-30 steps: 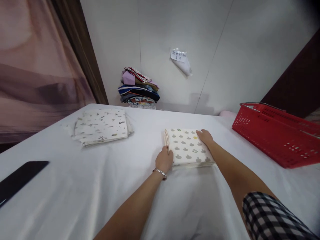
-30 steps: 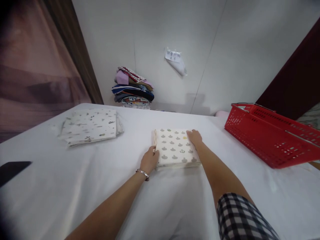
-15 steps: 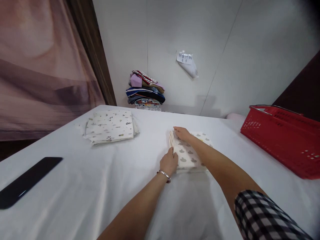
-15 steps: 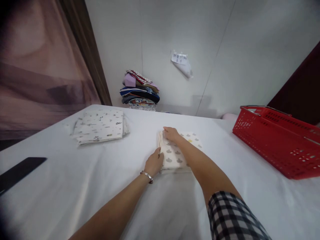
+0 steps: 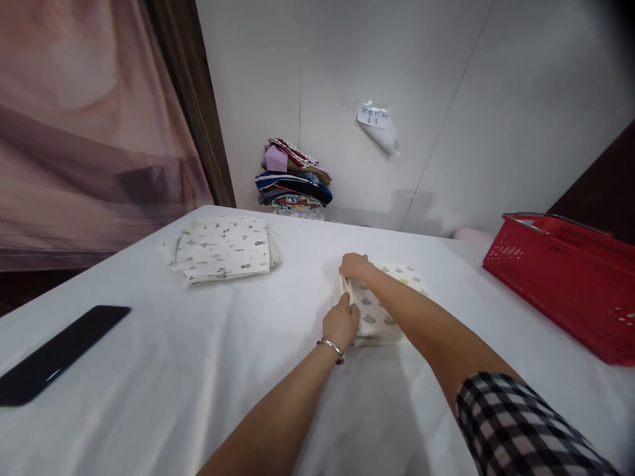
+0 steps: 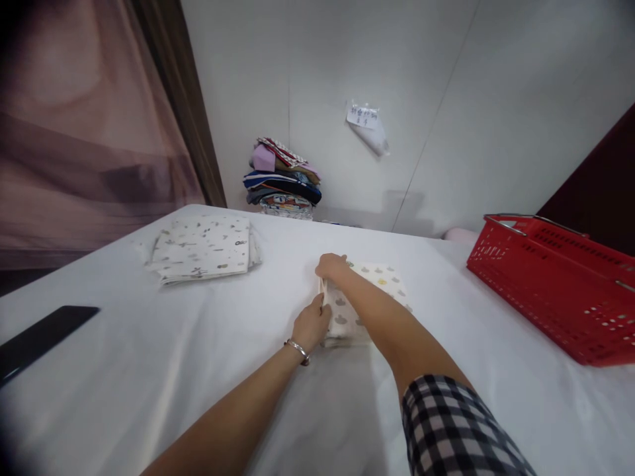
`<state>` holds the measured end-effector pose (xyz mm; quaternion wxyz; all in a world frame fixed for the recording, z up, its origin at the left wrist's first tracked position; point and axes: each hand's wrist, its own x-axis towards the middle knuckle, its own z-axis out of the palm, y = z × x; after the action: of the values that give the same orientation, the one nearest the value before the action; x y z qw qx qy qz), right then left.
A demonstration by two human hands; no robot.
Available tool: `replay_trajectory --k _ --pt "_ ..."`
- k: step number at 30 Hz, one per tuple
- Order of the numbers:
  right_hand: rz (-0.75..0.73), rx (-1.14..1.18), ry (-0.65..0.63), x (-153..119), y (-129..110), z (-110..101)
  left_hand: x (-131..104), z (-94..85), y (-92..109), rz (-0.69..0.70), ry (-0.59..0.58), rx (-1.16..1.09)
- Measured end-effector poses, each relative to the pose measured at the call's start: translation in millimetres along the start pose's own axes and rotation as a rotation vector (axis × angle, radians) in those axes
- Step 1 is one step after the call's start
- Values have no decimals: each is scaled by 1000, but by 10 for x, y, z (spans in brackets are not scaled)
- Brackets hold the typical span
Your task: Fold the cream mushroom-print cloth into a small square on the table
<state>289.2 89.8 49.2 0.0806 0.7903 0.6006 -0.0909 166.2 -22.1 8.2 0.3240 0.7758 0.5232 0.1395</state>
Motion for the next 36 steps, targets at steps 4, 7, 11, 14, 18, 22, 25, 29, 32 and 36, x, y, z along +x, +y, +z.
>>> replay_trajectory --k 4,7,11,14,18,22,25,29,32,36 --pt "5 -51 25 -35 -97 14 4 4 -8 10 -11 -12" --pt "-6 -73 28 -56 -155 17 11 10 -16 6 -22 -31" --pt "-4 -99 29 -67 -192 12 11 4 -20 1 -25 -54" --pt "7 -124 48 -63 -187 5 2 -14 -16 13 -33 -63" --pt "3 -143 82 -43 -166 -17 -9 -38 3 13 -36 -70" --pt "-40 -151 146 -2 -156 -53 -17 -28 37 28 -51 -106" --pt "-73 -141 154 36 -177 -24 -28 -16 58 44 -87 -173" --pt "-91 -97 132 70 -217 120 -30 -47 51 43 -130 -163" --pt "-108 -27 130 78 -198 215 -19 -80 34 20 -149 -79" --pt "-161 125 155 44 -54 187 -7 -78 26 6 -135 -12"
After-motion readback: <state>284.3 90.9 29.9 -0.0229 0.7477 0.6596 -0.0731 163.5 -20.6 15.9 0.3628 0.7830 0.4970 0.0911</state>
